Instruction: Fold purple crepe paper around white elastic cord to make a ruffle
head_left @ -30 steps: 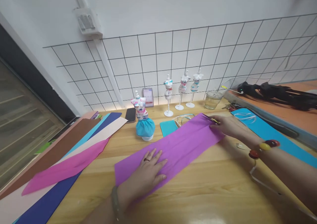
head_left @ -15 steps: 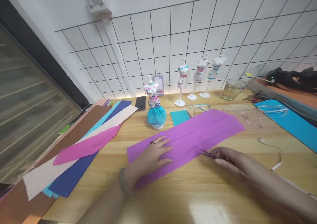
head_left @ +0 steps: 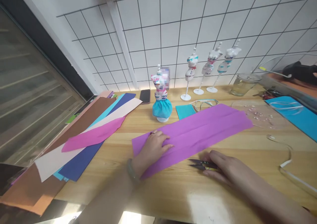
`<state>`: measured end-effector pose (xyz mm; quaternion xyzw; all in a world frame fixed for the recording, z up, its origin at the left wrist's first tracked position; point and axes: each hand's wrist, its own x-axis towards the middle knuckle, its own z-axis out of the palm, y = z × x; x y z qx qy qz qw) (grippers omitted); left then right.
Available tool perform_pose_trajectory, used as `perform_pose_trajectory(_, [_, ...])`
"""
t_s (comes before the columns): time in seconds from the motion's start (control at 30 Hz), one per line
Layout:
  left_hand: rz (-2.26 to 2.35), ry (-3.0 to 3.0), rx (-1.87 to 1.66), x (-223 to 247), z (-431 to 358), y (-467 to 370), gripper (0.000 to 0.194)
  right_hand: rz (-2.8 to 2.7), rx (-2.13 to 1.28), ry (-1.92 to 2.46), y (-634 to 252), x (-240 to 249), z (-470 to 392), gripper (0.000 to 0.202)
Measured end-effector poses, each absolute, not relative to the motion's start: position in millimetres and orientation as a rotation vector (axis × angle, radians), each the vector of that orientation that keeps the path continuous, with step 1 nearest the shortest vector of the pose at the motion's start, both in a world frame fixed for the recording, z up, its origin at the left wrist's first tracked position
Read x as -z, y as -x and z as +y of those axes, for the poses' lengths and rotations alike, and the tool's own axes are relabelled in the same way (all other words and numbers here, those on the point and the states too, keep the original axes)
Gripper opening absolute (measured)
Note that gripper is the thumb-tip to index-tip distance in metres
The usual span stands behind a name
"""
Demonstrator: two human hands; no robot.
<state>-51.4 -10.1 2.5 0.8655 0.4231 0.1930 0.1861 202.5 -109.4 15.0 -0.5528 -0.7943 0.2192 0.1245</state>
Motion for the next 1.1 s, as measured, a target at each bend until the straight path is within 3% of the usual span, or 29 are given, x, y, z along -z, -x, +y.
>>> perform_pose_trajectory(0.1, [1.16,-2.401,-0.565,-2.1,-8.0,49.5,0.014,-2.353,-0.606,1.554,-201.0,-10.3,-107.3,0.025])
perform_pose_trajectory(0.63, [1.142,-2.322,-0.597,-2.1,-6.1,46.8,0.014,-2.417,-0.389,1.458,-190.2,0.2,-101.9,0.028])
perform_pose_trajectory(1.1, [1.098,-2.118,-0.632,-0.9,-6.2,50.6,0.014,-2.403,-0.416,1.471,-190.4,1.4,-100.5,0.027])
